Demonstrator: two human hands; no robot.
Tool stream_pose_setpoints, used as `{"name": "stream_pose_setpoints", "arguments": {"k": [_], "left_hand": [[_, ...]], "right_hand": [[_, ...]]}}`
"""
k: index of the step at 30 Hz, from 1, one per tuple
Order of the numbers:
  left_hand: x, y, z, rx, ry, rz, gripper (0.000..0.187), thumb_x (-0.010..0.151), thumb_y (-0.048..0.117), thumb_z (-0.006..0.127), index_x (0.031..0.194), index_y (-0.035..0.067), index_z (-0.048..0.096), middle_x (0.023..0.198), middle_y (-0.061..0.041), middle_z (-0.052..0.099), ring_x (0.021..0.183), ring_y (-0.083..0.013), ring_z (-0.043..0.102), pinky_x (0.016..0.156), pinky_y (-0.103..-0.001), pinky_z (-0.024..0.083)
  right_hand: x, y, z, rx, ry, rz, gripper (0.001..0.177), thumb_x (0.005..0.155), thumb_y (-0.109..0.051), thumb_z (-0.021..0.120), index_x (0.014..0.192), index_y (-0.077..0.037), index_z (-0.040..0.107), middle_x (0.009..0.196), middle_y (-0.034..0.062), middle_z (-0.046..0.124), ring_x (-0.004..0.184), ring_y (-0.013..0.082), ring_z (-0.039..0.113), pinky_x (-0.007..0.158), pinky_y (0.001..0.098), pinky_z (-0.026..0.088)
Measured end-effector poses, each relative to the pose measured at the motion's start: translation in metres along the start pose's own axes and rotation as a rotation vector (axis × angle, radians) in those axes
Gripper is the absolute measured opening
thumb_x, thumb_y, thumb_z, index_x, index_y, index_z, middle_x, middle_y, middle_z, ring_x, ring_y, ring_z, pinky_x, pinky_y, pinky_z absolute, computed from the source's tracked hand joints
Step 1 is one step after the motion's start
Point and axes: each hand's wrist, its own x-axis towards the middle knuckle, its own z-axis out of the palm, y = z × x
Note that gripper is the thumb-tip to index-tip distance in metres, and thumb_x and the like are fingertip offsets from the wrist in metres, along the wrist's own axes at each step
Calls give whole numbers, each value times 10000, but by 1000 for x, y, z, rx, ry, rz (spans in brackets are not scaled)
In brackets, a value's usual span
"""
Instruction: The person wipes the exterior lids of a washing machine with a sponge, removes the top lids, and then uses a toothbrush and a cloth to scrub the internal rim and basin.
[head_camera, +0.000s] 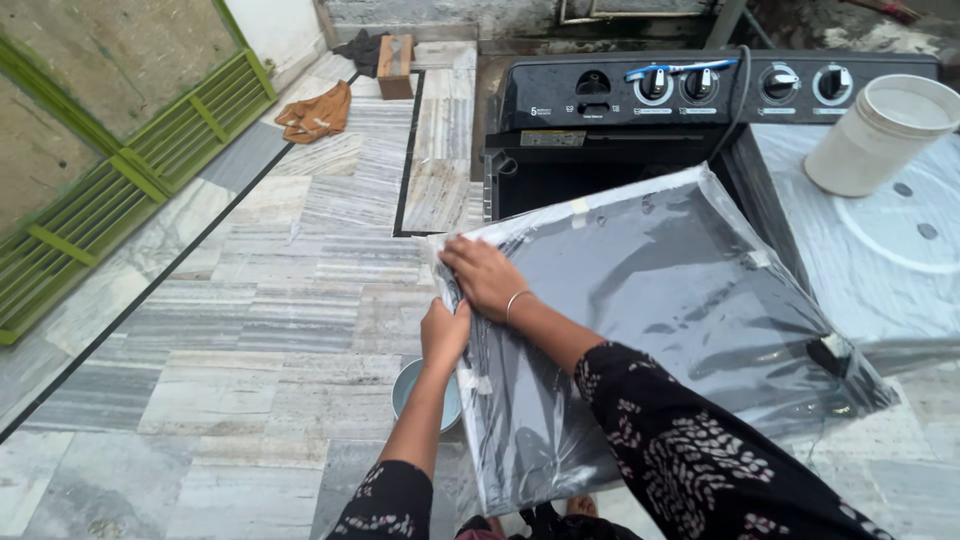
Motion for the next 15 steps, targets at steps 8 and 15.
{"name": "stream_pose_setpoints", "arguments": {"k": [8, 15], "left_hand": [[-8, 2, -4, -21, 46, 26, 460, 904, 370, 652, 1068, -60, 648, 1053, -322, 705, 1047, -493, 660, 928, -508, 510], [2, 2, -4, 35, 20, 27, 489, 917, 389, 652, 1080, -72, 636, 1063, -338, 692, 1052, -493, 661, 932, -503, 515]], "right_hand": [[-34, 131, -93, -294, -117, 401, 449, 1038, -294, 392, 1426, -126, 545, 1461, 83, 526, 1407, 281, 436, 1236, 543, 206], [-63, 236, -83, -493, 152, 477, 457, 1048, -294, 415, 1350, 17, 560, 1413, 200, 535, 1359, 382, 429, 1148, 528, 303]]}}
